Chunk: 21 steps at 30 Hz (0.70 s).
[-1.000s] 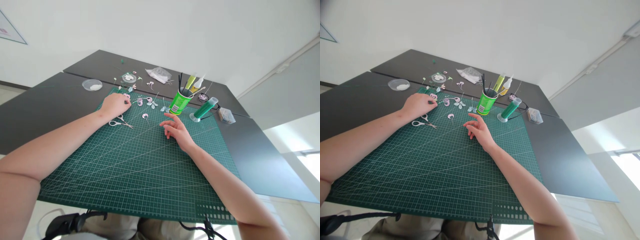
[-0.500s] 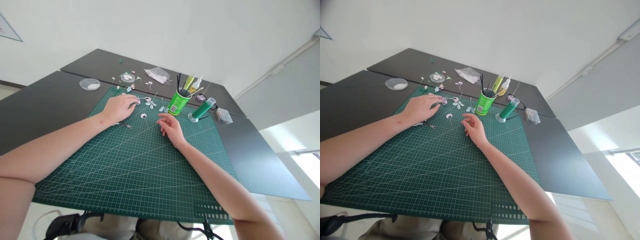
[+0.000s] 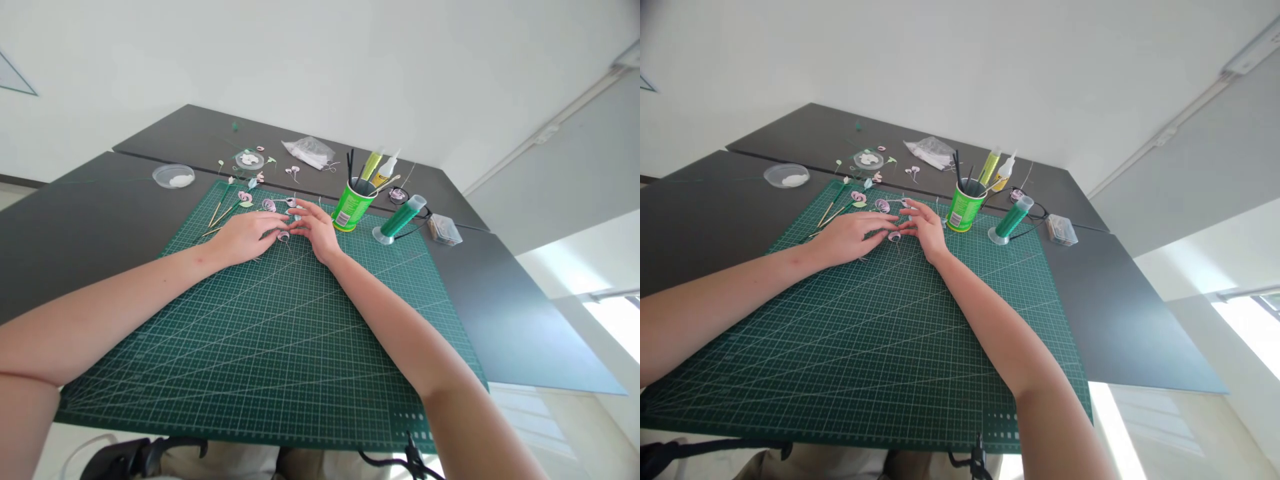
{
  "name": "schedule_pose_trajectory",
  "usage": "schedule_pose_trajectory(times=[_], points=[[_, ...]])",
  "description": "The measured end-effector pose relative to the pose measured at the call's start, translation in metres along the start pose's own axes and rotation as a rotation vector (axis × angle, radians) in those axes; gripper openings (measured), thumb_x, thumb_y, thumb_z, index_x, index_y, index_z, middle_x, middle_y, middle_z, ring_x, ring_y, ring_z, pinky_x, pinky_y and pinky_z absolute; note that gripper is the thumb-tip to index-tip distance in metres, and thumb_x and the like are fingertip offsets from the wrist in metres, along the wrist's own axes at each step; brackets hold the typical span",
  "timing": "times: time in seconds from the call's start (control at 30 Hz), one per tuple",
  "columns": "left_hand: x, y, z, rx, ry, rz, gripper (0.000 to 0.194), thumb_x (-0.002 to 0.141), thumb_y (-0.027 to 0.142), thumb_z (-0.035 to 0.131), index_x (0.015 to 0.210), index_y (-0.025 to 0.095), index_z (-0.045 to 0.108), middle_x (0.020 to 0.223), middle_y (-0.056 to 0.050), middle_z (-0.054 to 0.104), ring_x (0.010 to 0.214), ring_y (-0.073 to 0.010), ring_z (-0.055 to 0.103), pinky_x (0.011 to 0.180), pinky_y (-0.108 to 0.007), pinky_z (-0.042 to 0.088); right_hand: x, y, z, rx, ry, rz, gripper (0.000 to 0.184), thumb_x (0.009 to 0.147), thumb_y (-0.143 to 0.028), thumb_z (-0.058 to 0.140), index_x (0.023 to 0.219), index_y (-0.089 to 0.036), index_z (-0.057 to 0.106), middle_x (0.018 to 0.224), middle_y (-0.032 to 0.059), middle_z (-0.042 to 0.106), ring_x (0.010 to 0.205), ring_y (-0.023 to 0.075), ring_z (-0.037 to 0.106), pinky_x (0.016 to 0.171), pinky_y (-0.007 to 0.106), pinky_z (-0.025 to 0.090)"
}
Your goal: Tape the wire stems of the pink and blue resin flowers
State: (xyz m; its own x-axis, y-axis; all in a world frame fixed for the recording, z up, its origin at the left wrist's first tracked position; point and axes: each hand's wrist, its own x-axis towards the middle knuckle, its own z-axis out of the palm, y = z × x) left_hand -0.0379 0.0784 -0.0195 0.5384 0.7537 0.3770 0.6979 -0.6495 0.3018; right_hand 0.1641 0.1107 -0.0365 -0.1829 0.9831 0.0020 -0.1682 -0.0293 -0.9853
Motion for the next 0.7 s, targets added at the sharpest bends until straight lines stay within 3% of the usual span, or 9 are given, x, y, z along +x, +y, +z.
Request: schedule_pose_trajectory(times=[0.1,0.23,0.3,0.4,0.53,0.7], points=[[0.002,-0.002,0.002,-0.068,0.026,-0.048,0.042,0.103,0.033,0.049,0.121,0.019,0.084,0.137,-0.010,0.080,0.129,-0.0314,0.075,0.113,-0.047,0.057,0.000,0.001,-0.005,-0.002,-0.017,-0.003,0.035,0.092,-0.013,0.052,0.122,-0.022,0.068,0.127,0.0069,0.077,0.079,0.0118,0.074,0.081,0.030,0.068],[0.003,0.000,0.003,-0.141,0.035,-0.139,0.037,0.099,0.029,0.053,0.117,0.021,0.085,0.122,-0.009,0.085,0.109,-0.0286,0.080,0.099,-0.043,0.061,0.007,0.002,-0.005,-0.095,-0.072,0.010,0.048,0.096,-0.022,0.058,0.143,-0.024,0.060,0.126,0.0093,0.078,0.086,0.0177,0.079,0.083,0.038,0.070],[0.004,0.002,0.003,-0.186,0.037,-0.186,0.036,0.098,0.028,0.055,0.116,0.021,0.085,0.117,-0.008,0.086,0.100,-0.0263,0.080,0.094,-0.040,0.061,0.010,0.003,-0.005,-0.181,-0.096,-0.018,0.045,0.098,-0.025,0.057,0.142,-0.022,0.061,0.132,0.0119,0.077,0.093,0.0203,0.079,0.083,0.041,0.071],[0.004,0.003,0.001,-0.284,0.048,-0.245,0.035,0.096,0.024,0.056,0.117,0.021,0.084,0.114,-0.007,0.086,0.095,-0.0239,0.081,0.093,-0.039,0.061,0.006,0.006,-0.005,-0.272,-0.067,-0.130,0.033,0.100,-0.025,0.049,0.126,-0.020,0.070,0.134,0.0127,0.077,0.101,0.0216,0.078,0.077,0.037,0.070],[0.004,0.004,-0.001,-0.504,0.075,-0.325,0.044,0.093,0.016,0.054,0.128,0.016,0.079,0.123,-0.011,0.084,0.101,-0.0232,0.081,0.091,-0.036,0.064,-0.016,0.007,0.000,-0.444,0.018,-0.380,0.031,0.103,-0.030,0.047,0.109,-0.022,0.077,0.120,0.0093,0.080,0.096,0.0197,0.073,0.072,0.033,0.062],[0.004,0.011,-0.001,-0.893,0.054,-0.418,0.042,0.100,0.050,0.062,0.111,0.017,0.085,0.112,-0.011,0.085,0.102,-0.0259,0.080,0.086,-0.037,0.067,-0.042,0.006,0.009,-0.641,-0.079,-0.624,0.026,0.102,-0.030,0.054,0.098,-0.021,0.079,0.107,0.0085,0.081,0.096,0.0205,0.073,0.076,0.033,0.060]])
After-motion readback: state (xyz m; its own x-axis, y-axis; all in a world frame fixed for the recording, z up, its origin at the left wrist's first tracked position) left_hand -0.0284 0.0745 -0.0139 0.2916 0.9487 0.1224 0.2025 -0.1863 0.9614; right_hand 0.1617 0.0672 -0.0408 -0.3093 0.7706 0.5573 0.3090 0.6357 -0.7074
